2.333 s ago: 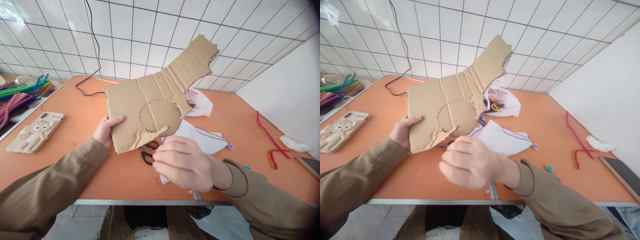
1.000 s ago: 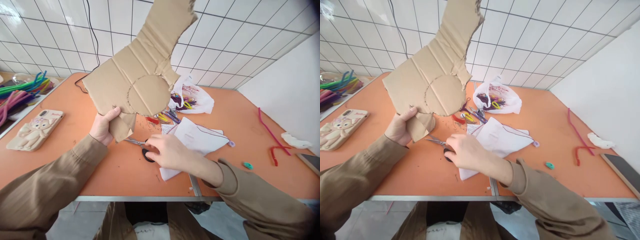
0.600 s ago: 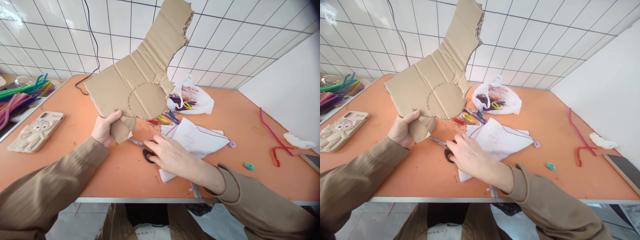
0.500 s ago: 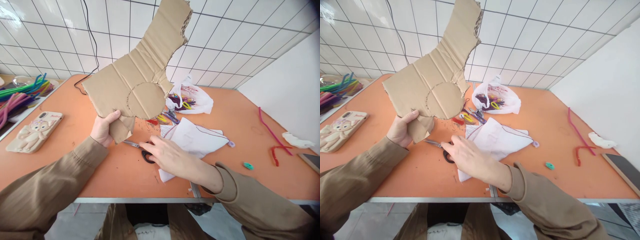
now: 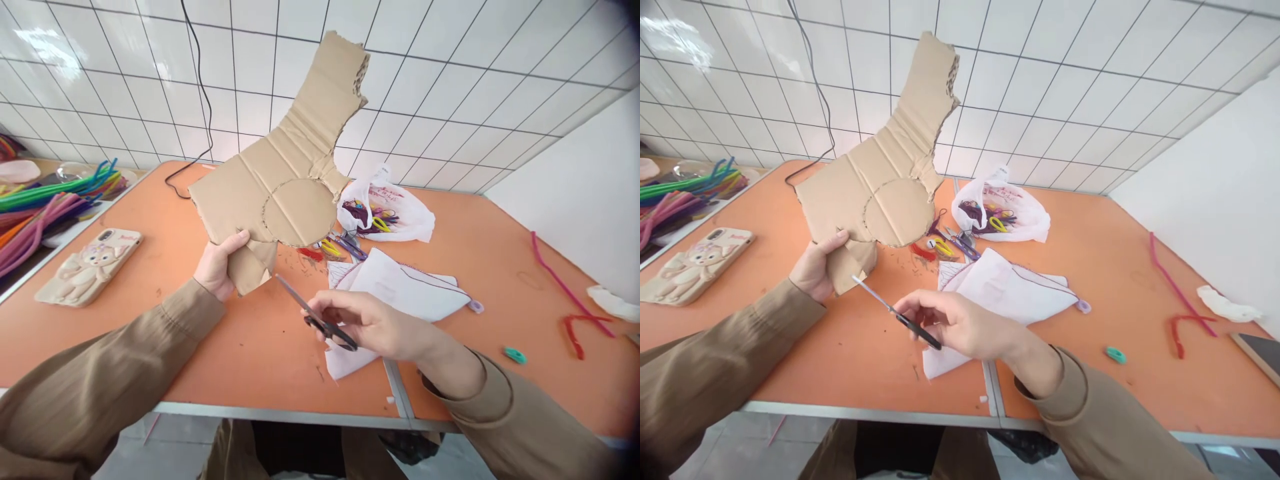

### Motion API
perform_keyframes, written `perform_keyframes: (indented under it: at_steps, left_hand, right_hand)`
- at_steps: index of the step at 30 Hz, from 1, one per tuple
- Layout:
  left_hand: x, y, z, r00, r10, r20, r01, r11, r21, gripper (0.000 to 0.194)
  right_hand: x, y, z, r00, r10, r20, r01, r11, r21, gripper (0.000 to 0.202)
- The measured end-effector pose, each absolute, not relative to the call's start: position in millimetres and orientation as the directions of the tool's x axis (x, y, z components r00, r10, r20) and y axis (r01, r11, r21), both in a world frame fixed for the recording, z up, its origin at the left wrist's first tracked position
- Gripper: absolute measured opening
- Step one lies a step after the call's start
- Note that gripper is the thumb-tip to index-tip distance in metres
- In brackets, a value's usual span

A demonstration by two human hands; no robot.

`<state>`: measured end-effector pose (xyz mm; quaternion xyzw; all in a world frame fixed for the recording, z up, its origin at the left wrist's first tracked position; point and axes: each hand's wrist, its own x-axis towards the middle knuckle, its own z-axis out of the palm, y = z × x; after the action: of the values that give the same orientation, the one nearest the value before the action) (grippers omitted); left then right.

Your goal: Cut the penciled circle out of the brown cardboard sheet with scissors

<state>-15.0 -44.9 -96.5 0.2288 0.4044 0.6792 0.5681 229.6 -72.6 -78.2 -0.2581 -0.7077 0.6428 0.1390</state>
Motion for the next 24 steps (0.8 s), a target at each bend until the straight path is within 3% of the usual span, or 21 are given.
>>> perform_keyframes:
  at_steps: [2, 4, 10, 13, 16, 24]
  left_hand:
    - [-13.5, -46.0, -97.6, -0.239, 0.958, -0.161, -0.589, -0.011, 0.808, 0.029]
    - [-11.8, -47.8, -97.2, -0.224, 0.962, -0.158, -0.593, -0.006, 0.805, 0.028]
    - [-7.6, -52.1, -90.6, -0.205, 0.950, -0.234, -0.607, 0.064, 0.792, 0.026]
    - [-6.4, -52.6, -87.6, -0.205, 0.933, -0.295, -0.608, 0.114, 0.785, 0.024]
    - [-6.0, -52.8, -87.1, -0.202, 0.926, -0.318, -0.618, 0.131, 0.775, 0.026]
    - [-6.0, -54.4, -92.2, -0.197, 0.950, -0.240, -0.609, 0.073, 0.790, 0.035]
  right_hand:
    - [231.0, -69.7, -89.1, -0.862, 0.494, -0.112, 0.008, -0.207, -0.978, 0.036]
    - [231.6, -70.3, -97.1, -0.895, 0.437, -0.087, -0.069, -0.330, -0.941, 0.042]
    - [231.9, -76.6, -95.3, -0.925, 0.360, -0.117, -0.075, -0.478, -0.875, 0.065]
    - [232.0, -75.1, -89.3, -0.913, 0.386, -0.136, -0.041, -0.418, -0.907, 0.070]
    - [233.4, -72.3, -81.8, -0.870, 0.466, -0.161, 0.046, -0.249, -0.967, 0.073]
    - [235.0, -70.9, -75.5, -0.801, 0.588, -0.108, 0.177, 0.062, -0.982, 0.060]
